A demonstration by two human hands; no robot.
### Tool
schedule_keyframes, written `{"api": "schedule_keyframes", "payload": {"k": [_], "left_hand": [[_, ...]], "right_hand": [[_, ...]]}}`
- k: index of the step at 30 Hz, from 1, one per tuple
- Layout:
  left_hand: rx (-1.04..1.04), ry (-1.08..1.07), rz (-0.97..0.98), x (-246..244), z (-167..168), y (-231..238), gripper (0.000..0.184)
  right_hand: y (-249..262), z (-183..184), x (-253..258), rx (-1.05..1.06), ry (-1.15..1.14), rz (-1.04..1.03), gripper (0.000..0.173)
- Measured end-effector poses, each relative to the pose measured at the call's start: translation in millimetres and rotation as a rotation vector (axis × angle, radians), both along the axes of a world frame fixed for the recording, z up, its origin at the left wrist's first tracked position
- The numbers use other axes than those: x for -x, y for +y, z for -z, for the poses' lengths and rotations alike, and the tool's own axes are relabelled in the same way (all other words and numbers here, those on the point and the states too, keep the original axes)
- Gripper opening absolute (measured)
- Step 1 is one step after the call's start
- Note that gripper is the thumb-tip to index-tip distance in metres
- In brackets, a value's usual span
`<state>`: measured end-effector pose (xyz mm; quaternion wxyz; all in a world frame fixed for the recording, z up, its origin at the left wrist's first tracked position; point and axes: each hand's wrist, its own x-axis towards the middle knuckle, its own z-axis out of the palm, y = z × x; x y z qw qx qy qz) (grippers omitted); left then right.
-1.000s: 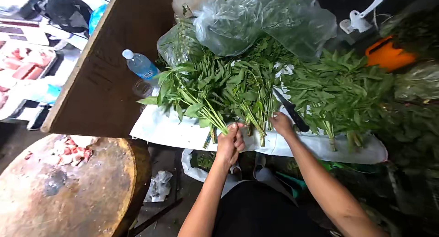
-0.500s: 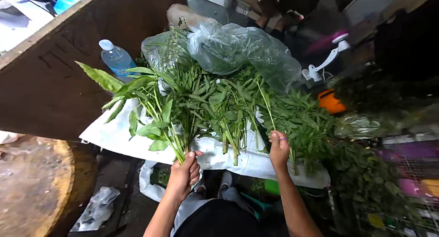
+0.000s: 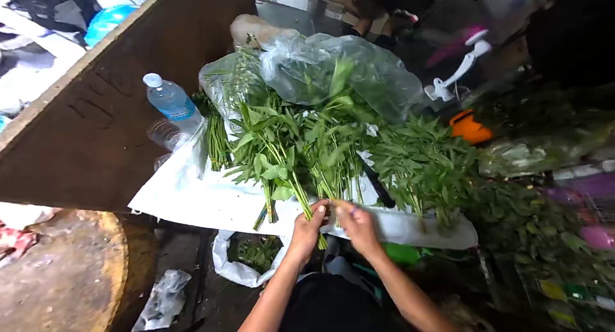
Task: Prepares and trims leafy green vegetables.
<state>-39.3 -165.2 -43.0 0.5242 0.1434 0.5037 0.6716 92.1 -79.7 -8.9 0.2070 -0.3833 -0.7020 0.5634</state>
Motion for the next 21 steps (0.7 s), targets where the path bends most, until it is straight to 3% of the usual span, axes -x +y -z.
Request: {"api": "schedule_keyframes", "payload": {"k": [2,3,7,10,12,14,17,21], "left_hand": [[0.009,-0.019,-0.02,-3.2,3.2,1.7,0.032],[0.047,-0.01,-0.047,1.0,3.0,-0.1,0.032],[0.185,0.173,-0.101,34.9,-5.9,-22.2,0.03],[0.225,0.01,-0.041,46.2,-6.7,-36.9,0.03],[0.246,-0.055,-0.029,46.7,-6.1,-43.8,0.032],[0.242,-0.018,-0.061,44.9,-8.7,-53.0,0.031],[0.184,0.038,-0.116,39.3,-13.7,-63.6,0.03],[0.147,-0.051,-0.138,31.4,-9.4,-59.7,0.03]], "right_hand": [[-8.9,4.9,5.6,0.069,-0.173,-0.259,0.035],[-3.9,8.5,5.8,0.089,-0.199,-0.252,0.037],[72.1,60.6,-8.3,-0.101,-0.341,0.278,0.035],[124.3,112.5,-16.5,-0.147,-0.662,0.248,0.043],[134.1,114.4,-14.0,-0.136,-0.73,0.211,0.036],[131.0,91.0,-15.7,-0.094,-0.561,0.31,0.035],[116.1,44.3,-30.2,-0.057,-0.095,0.491,0.037],[115.7,35.4,-47.8,0.131,0.062,0.372,0.036]]}}
